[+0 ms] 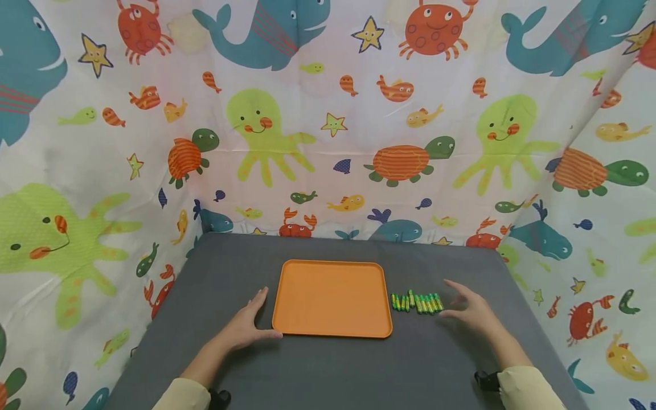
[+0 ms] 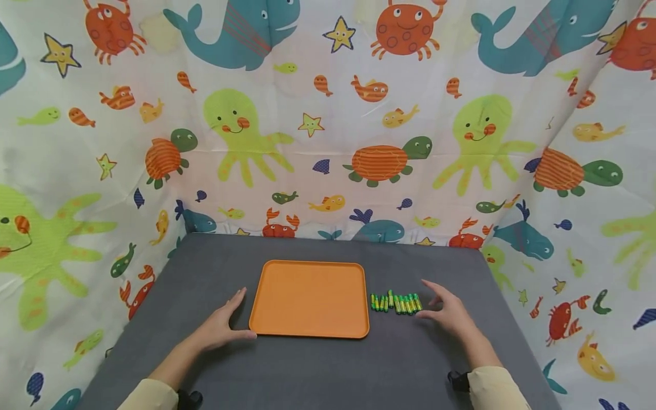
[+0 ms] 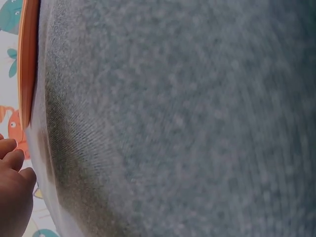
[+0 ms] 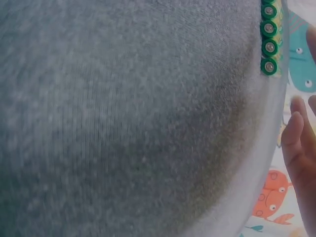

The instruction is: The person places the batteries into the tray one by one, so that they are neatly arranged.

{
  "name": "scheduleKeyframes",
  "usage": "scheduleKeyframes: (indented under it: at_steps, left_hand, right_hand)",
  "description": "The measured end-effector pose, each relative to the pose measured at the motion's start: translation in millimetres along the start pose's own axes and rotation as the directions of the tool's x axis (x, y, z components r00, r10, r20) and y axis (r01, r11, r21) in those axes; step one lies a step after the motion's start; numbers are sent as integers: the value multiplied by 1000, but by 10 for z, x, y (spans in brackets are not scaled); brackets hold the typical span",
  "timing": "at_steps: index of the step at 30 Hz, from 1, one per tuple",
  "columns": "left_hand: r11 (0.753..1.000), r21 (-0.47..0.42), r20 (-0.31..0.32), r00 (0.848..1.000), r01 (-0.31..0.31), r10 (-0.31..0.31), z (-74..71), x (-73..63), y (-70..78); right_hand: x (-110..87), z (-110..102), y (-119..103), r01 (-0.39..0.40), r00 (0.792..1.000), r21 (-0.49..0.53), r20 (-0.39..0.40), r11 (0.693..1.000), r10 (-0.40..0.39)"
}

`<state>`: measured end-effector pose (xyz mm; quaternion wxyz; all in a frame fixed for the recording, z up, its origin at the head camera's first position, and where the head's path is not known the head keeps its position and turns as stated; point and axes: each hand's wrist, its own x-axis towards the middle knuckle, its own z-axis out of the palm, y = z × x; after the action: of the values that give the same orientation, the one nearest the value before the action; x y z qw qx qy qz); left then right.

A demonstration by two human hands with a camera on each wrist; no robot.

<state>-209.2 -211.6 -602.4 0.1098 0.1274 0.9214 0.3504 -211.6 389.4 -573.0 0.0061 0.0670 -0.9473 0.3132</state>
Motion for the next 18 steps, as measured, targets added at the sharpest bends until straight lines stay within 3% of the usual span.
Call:
scheduleKeyframes:
  at_steps: [10,18]
  left_hand:
    - [1000,-18,7,1000,2,-2,45,54,16]
    - [999,-23,31,999,35,-35,141,133,-28]
  right_hand:
    - [79,114,93,-102,988,95,123,990,90]
    - [123,186,151,-97,987,123,136,988,81]
